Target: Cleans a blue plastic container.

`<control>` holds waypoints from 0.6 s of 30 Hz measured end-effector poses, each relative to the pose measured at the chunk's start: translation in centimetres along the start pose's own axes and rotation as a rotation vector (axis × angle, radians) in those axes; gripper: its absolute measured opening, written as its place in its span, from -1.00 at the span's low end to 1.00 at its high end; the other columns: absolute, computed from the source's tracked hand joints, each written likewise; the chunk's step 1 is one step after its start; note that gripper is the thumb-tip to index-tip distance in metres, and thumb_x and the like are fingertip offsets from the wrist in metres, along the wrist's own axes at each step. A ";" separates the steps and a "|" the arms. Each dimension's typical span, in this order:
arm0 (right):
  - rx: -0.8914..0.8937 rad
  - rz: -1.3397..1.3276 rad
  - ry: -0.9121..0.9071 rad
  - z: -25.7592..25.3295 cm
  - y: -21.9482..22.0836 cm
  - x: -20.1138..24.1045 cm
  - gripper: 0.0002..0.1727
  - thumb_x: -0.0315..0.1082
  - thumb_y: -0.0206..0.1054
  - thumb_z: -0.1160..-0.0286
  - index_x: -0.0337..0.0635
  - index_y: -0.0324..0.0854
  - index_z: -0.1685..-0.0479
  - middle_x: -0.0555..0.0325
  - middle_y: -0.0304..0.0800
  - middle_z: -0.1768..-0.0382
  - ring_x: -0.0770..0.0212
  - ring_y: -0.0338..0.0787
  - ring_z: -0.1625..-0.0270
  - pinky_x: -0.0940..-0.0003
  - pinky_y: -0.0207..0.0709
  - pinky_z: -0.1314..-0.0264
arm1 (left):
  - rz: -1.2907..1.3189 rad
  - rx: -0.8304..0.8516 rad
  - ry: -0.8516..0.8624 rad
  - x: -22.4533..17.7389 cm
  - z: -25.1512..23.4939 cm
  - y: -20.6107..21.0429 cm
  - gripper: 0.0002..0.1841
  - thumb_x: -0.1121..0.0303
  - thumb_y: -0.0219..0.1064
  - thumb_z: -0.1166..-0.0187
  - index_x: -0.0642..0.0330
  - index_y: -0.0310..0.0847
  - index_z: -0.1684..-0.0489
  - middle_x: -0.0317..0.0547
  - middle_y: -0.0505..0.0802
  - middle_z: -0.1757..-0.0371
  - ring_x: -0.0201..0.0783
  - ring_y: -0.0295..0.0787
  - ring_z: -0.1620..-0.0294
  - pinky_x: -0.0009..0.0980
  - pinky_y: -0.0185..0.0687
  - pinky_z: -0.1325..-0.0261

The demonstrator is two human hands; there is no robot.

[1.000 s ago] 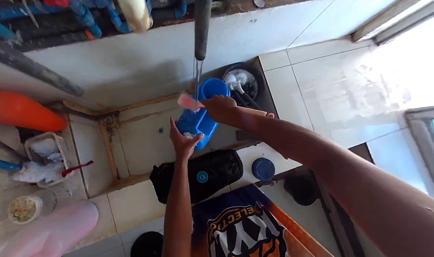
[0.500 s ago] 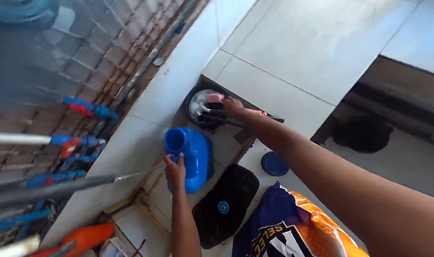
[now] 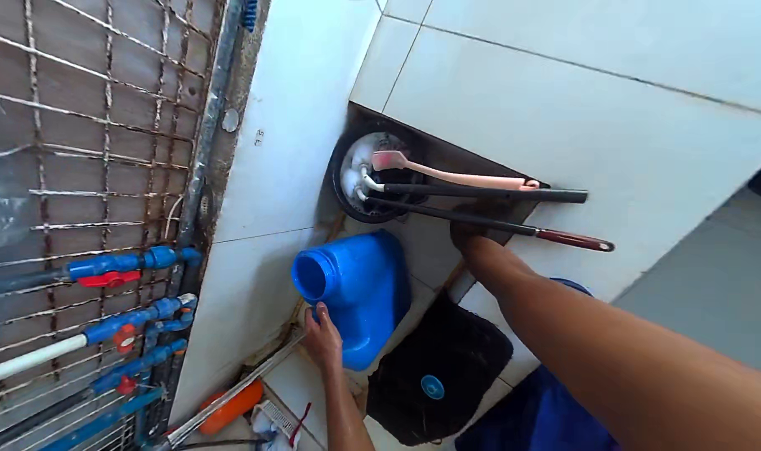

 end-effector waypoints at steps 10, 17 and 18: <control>0.514 -0.677 -0.632 3.0 5.1 16.8 -0.54 -0.17 0.14 -0.83 -0.35 0.33 -0.47 -0.27 0.76 -0.06 -0.13 0.85 -0.06 -0.14 0.72 -0.20 | 0.049 0.011 0.048 1.3 -2.2 -0.5 -0.49 -0.02 0.01 -0.82 0.21 0.77 -0.08 0.12 0.87 0.12 0.04 0.82 0.00 0.21 0.64 -0.13; 0.038 -0.497 -0.781 7.3 2.9 30.5 -0.43 0.02 0.17 -0.70 0.29 0.42 -0.71 -0.13 0.44 -0.61 -0.32 0.48 -0.52 -0.39 0.46 -0.29 | 0.034 -0.014 -0.083 0.1 0.1 -0.7 -0.49 0.05 -0.01 -0.85 0.27 0.80 -0.06 0.22 0.88 0.03 0.15 0.82 -0.10 0.26 0.61 -0.20; 0.198 -0.440 -0.797 6.3 3.4 31.6 -0.40 0.08 0.14 -0.72 0.34 0.36 -0.76 -0.11 0.39 -0.67 -0.33 0.46 -0.57 -0.47 0.43 -0.33 | 0.014 -0.008 -0.083 0.9 0.6 -0.8 -0.50 0.06 0.00 -0.85 0.28 0.80 -0.07 0.23 0.88 0.04 0.16 0.82 -0.10 0.26 0.60 -0.21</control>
Point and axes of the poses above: each hand's wrist, its own z-axis away from the middle knuckle, its own y-axis out of the palm, x = y × z, the point moved 6 cm from there along -z, towards the middle knuckle
